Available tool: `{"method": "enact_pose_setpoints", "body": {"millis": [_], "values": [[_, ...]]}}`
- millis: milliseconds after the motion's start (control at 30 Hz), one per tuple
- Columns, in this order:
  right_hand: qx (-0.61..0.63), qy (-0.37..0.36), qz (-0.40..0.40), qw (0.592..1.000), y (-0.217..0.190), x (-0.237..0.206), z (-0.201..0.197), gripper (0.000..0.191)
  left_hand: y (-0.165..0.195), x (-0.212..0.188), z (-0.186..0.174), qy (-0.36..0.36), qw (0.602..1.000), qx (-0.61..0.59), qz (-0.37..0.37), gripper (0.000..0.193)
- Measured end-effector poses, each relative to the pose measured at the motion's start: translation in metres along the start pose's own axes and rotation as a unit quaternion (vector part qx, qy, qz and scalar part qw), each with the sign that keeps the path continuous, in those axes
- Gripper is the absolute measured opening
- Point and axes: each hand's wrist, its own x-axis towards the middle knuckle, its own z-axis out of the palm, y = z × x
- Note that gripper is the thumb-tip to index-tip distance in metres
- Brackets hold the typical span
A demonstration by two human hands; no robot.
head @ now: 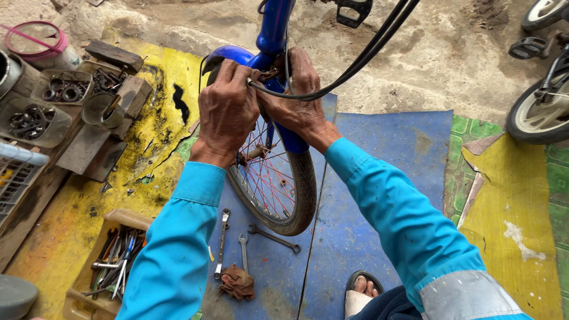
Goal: The person uses a wrench to loosen the axle nuts on the front wheel of a blue bicycle, then detaches the wheel from the fork. They carry the wheel across the workshop, set it on the floor, and handle the hub area while reaching for items nearby.
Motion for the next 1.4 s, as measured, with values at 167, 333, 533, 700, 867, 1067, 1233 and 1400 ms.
{"method": "enact_pose_setpoints", "body": {"millis": [167,333,533,700,867,1067,1233,1400], "values": [[0.004,-0.005,0.015,1.000,0.000,-0.002,0.003,0.047,-0.004,0.012,0.012,0.023,0.999,0.023,0.039,0.010],[0.042,-0.013,0.038,0.998,0.004,-0.004,0.002,0.050,-0.005,0.015,0.020,0.024,1.000,0.016,0.005,0.011],[0.033,-0.009,0.042,0.999,0.005,-0.002,0.004,0.049,-0.004,0.010,0.024,0.063,0.998,-0.011,0.010,0.007],[0.023,-0.026,0.054,0.998,0.002,-0.004,0.002,0.047,-0.001,0.007,0.027,0.067,0.997,-0.020,-0.030,0.012],[0.060,-0.031,0.089,0.994,0.009,-0.005,0.000,0.041,0.000,0.002,0.027,0.091,0.994,-0.038,-0.046,0.010],[0.200,-0.051,0.137,0.969,0.024,-0.003,0.001,0.029,0.001,0.003,0.030,0.094,0.993,-0.048,-0.044,0.010],[0.251,-0.056,0.216,0.942,0.025,0.000,0.000,0.023,0.006,0.000,0.032,0.101,0.993,-0.044,-0.052,0.011],[0.282,-0.067,0.194,0.937,0.019,0.002,-0.006,0.019,0.006,-0.003,0.033,0.100,0.991,-0.054,-0.074,0.011]]}}
